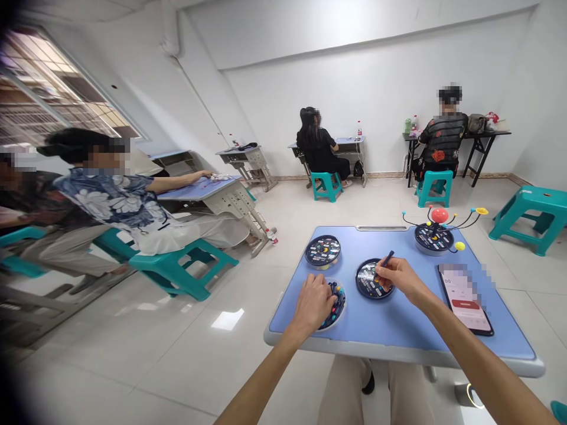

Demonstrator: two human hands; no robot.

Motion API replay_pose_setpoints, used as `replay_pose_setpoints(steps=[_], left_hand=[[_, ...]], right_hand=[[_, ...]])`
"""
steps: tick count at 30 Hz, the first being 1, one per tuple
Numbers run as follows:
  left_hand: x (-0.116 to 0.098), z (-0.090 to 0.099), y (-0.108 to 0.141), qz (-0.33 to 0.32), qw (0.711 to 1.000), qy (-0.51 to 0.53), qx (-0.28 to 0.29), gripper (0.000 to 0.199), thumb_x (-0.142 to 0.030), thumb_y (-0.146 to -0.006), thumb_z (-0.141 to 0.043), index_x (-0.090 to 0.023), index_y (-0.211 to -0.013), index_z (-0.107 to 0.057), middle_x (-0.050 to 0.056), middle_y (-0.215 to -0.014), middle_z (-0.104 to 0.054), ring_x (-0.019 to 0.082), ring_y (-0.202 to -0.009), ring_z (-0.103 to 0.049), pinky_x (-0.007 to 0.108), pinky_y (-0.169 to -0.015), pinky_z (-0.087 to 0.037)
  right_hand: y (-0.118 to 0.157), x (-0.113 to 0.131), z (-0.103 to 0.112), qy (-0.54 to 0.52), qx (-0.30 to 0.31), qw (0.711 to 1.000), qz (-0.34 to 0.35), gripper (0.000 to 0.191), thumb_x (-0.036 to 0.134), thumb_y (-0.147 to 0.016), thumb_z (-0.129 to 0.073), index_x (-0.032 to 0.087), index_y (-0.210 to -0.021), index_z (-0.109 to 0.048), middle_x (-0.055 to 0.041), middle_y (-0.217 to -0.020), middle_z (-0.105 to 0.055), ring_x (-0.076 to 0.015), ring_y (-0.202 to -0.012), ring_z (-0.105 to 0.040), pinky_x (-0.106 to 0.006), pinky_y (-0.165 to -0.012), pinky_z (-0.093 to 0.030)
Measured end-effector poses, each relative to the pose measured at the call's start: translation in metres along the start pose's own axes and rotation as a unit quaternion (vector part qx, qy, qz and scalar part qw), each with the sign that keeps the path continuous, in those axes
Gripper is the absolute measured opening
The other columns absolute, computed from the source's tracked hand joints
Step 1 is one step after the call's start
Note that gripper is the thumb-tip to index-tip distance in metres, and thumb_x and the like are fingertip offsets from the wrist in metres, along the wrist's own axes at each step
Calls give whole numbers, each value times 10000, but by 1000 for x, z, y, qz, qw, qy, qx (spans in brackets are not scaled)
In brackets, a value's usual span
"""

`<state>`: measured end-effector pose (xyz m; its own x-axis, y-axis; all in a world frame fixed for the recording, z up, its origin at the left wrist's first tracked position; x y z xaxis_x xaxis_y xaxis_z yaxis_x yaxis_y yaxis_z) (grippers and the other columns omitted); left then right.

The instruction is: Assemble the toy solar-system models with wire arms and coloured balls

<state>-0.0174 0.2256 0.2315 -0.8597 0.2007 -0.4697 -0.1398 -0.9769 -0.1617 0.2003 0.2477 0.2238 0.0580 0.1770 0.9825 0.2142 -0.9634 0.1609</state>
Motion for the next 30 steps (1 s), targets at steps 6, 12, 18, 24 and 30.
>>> replay_pose_setpoints(steps=[6, 12, 18, 24, 30], left_hand=[[21, 17, -8, 27, 991, 130, 6, 274, -234, -769, -514, -178, -505, -564, 21, -785, -639, 172, -799, -592, 297, -789, -466], [34, 35, -1, 60, 976, 210, -10, 273, -378, -762, -496, -172, -649, -636, 17, -726, -650, 182, -742, -613, 283, -698, -472], [30, 33, 6, 70, 984, 163, -12, 259, -375, -766, -513, -190, -663, -661, 29, -760, -670, 217, -787, -602, 335, -746, -458], [16, 25, 10, 10, 999, 6, -41, 221, -320, -825, -546, -201, -688, -671, 58, -830, -624, 242, -862, -567, 370, -809, -455], [3, 26, 17, -14, 992, -93, -84, 153, -265, -850, -584, -172, -869, -704, 86, -885, -600, 268, -877, -549, 403, -802, -477]], right_hand=[[1, 2, -9, 3, 24, 1000, -4, 426, 518, -604, -797, 168, -739, -597, 9, -599, -609, -126, -530, -541, -263, -506, -428], [-1, 0, -6, 3, 28, 1000, 3, 424, 507, -606, -806, 165, -739, -594, 14, -587, -601, -126, -530, -540, -261, -503, -420], [0, 5, -2, -10, 27, 999, 21, 404, 488, -612, -808, 168, -741, -596, 18, -572, -606, -121, -512, -534, -276, -515, -445], [1, 9, 5, -3, -4, 999, 41, 410, 497, -590, -809, 161, -729, -619, -8, -618, -625, -152, -576, -582, -295, -537, -473], [-9, 5, 28, 34, -63, 996, 61, 352, 471, -646, -762, 158, -746, -635, 22, -574, -580, -119, -522, -528, -275, -521, -456]])
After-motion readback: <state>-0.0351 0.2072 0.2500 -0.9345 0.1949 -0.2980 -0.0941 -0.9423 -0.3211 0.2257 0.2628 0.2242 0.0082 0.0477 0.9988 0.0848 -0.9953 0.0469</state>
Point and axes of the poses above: each hand's wrist, its own y-axis away from the middle knuckle, its own z-axis out of the back of the hand, x = y × z, the point moved 6 cm from there along -y, towards the middle knuckle
